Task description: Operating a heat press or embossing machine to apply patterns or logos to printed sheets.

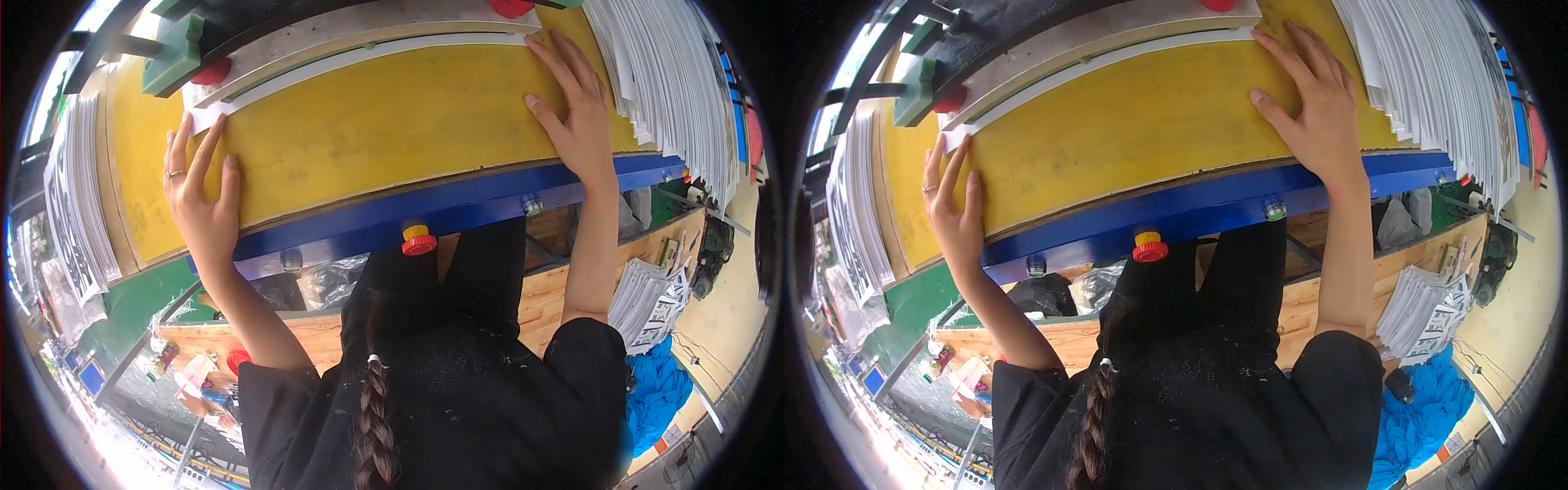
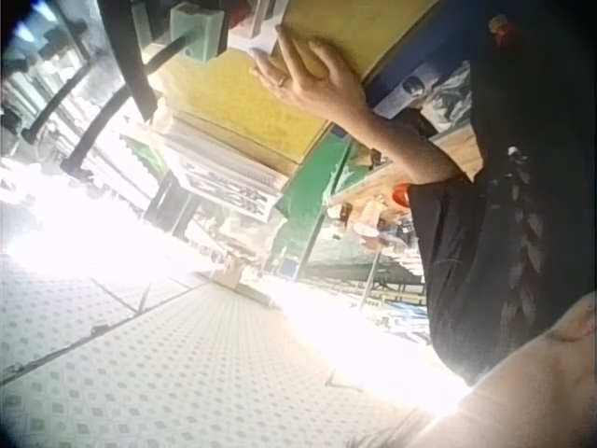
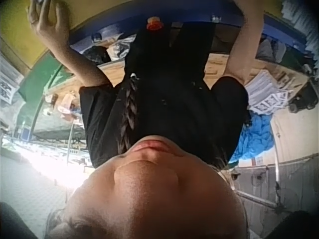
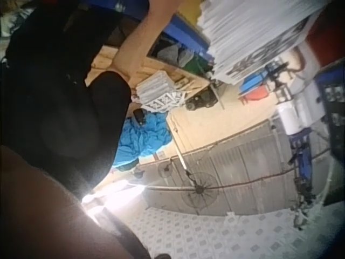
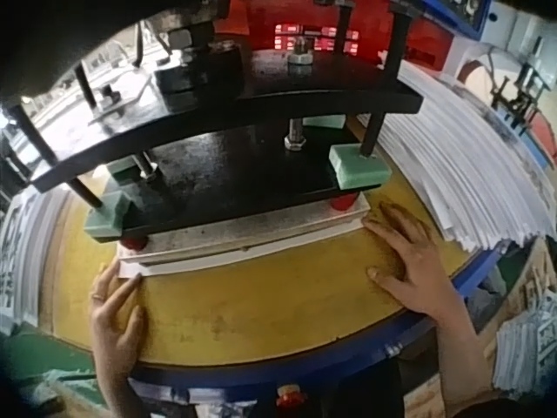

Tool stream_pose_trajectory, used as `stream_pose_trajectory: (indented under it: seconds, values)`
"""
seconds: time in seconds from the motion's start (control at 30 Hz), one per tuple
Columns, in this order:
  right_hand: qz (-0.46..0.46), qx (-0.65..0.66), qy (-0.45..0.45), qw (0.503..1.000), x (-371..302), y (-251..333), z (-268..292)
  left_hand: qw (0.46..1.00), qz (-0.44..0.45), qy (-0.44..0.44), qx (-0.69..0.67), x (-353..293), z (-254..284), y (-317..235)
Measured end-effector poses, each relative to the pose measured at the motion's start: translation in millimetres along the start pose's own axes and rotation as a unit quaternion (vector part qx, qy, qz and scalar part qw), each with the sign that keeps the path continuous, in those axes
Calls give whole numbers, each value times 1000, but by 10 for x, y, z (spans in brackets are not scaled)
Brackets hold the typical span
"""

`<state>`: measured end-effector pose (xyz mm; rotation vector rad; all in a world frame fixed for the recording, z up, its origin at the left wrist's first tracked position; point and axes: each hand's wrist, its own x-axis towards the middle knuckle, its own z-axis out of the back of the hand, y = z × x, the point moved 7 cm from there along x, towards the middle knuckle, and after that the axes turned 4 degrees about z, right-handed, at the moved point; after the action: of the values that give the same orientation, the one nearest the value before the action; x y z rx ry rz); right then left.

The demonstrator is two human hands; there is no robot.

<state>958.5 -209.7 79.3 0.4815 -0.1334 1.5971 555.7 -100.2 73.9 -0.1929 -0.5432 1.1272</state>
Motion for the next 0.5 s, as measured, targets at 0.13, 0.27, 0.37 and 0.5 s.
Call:
stream_pose_trajectory:
  seconds: [0.13, 0.27, 0.37, 0.5]
  values:
    - [-1, -7, -1, 1000, -11, -5, -6, 1000, 4, 0, -1, -3, -1, -3]
    - [0, -10, 1, 1000, -10, -4, -6, 1000, 8, 2, -3, -5, 3, -7]
    - [-1, -6, 2, 1000, -5, -3, -1, 1000, 2, 3, -1, 0, 5, -11]
    - [0, -8, 1, 1000, -8, 2, -1, 1000, 2, 3, -2, -1, -2, -4]
